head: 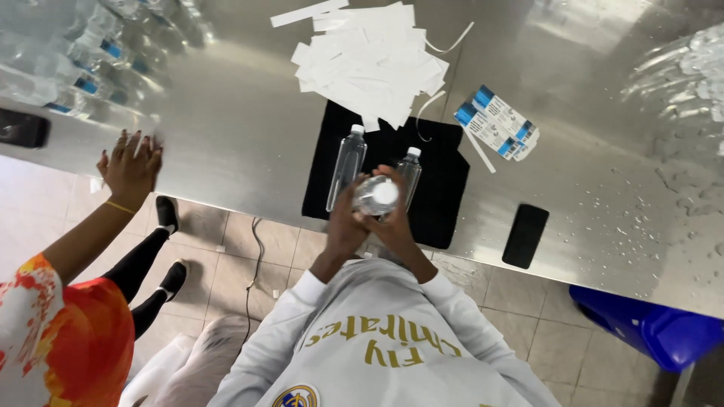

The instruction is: The person applies printed labels to clear plastic water bottles on a stainless steel table. They peel labels from backing sheets, wrap them around bottles, and place labeled bottles aside. A second person assists by moving bottles and handling additional labels.

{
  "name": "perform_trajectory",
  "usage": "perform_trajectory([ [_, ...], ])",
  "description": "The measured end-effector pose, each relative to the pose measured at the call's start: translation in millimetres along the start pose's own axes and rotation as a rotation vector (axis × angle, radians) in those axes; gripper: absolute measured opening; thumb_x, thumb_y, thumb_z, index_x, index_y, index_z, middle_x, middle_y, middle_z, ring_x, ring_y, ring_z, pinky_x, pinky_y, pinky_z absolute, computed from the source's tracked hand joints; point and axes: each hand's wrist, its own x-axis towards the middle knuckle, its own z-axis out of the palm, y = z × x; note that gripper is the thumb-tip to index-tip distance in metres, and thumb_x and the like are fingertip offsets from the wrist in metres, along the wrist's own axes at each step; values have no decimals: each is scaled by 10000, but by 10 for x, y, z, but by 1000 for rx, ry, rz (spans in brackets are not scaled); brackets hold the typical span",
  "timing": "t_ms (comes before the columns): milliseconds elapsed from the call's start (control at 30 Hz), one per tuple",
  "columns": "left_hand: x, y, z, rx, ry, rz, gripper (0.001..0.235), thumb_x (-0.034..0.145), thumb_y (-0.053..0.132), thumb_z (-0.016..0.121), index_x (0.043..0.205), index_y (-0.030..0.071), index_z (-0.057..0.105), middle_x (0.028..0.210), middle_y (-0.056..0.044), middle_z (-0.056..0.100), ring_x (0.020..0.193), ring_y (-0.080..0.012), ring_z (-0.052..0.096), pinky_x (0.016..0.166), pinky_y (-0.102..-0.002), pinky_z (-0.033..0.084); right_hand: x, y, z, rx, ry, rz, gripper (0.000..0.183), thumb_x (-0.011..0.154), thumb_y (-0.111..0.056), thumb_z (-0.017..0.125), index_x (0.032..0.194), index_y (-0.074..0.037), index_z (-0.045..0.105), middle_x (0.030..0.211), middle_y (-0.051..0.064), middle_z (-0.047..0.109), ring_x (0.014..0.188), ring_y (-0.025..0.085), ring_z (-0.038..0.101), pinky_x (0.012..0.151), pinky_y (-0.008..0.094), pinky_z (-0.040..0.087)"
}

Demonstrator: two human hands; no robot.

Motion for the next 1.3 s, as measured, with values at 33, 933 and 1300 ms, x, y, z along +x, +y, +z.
perform_trajectory([
  [33, -64, -98, -69, -20, -15, 5, 813, 865, 41, 806, 1619, 33, 504, 1451, -268, 648, 1385, -488, 601, 1244, -580, 427, 20, 35, 14, -19, 18, -1, 1109, 741, -167, 1051, 1618, -60, 382, 1553, 159, 493, 1427, 266, 552, 1262, 457, 408],
  [933, 70, -829, -1277, 91, 683, -377, 795, 1065, 242, 863, 1566, 56, 273, 1665, -265, 282, 1544, -505, 344, 1277, -638, 355, 1121, 456, -2939, -1213, 489, -109, 188, 1074, -213, 729, 1247, -240, 797, 1149, -12, 805, 1073, 203, 779, 1002, 379, 598],
  [1300, 693, 485, 687, -644, 66, -398, 365, 1146, 275, 655, 1435, 53, 659, 1215, -163, 713, 1128, -270, 750, 948, -444, 663, 57, -724, -975, -382, 362, 281, 270, 1081, -189, 759, 1326, -76, 764, 1305, 127, 771, 1227, 232, 720, 1068, 406, 565],
])
